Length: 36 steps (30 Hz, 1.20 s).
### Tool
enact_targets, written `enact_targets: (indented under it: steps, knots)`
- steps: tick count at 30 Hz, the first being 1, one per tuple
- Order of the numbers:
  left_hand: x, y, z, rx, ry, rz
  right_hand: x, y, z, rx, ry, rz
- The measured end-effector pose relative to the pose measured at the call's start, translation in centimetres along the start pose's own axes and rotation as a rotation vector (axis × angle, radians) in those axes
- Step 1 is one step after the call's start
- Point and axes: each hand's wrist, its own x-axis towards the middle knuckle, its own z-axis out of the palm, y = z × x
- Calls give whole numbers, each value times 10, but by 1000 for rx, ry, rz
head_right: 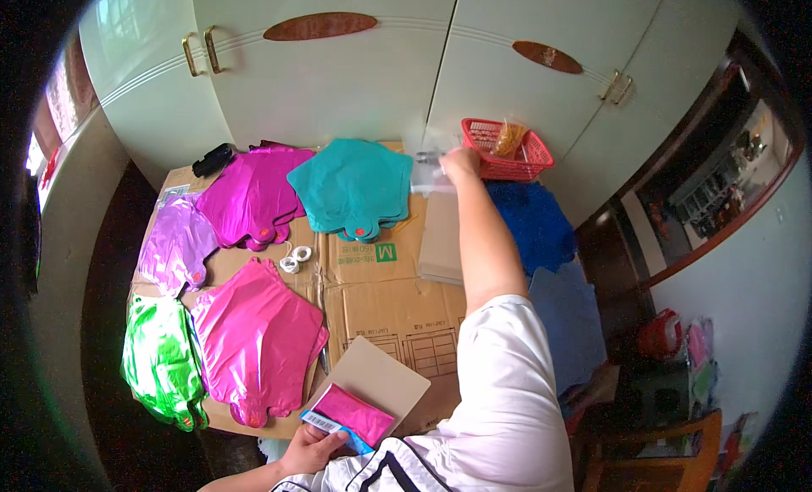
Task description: Folding and packaging colored plastic sheets into individual bags.
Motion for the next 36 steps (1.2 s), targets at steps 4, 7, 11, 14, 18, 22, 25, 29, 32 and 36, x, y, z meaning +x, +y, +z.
enact_targets:
  steps: [4, 7, 11, 14, 18, 22, 25, 29, 32, 36]
  knots:
    - [-12, 5, 1, 34, -55, 47, -50, -58, -50, 404, 234, -294]
    - [-17, 0, -1, 65, -132, 141, -139, -93, -111, 434, 120, -474]
    - [-29, -3, 2, 35, -160, 236, -287, -84, -126, 325, -108, -535]
    - [-45, -19, -3, -61, -196, 235, -369, -56, -81, 351, -327, -450]
    - [-61, -37, -8, -102, -177, 237, -422, -54, -53, 226, -469, -263]
    - [-65, -46, -4, -148, -131, 244, -425, -46, -67, 386, -533, -312]
    - [-61, -44, 6, -282, -112, 239, -446, -39, -102, 391, -388, -330]
    - [-48, -59, 15, -400, -179, 291, -519, -2, -115, 905, -886, 32]
    - [-45, -59, 34, -371, -208, 307, -584, 27, -56, 1429, -871, -68]
    - [-46, -75, 25, 73, -182, 347, -613, 9, -35, 1263, -443, -119]
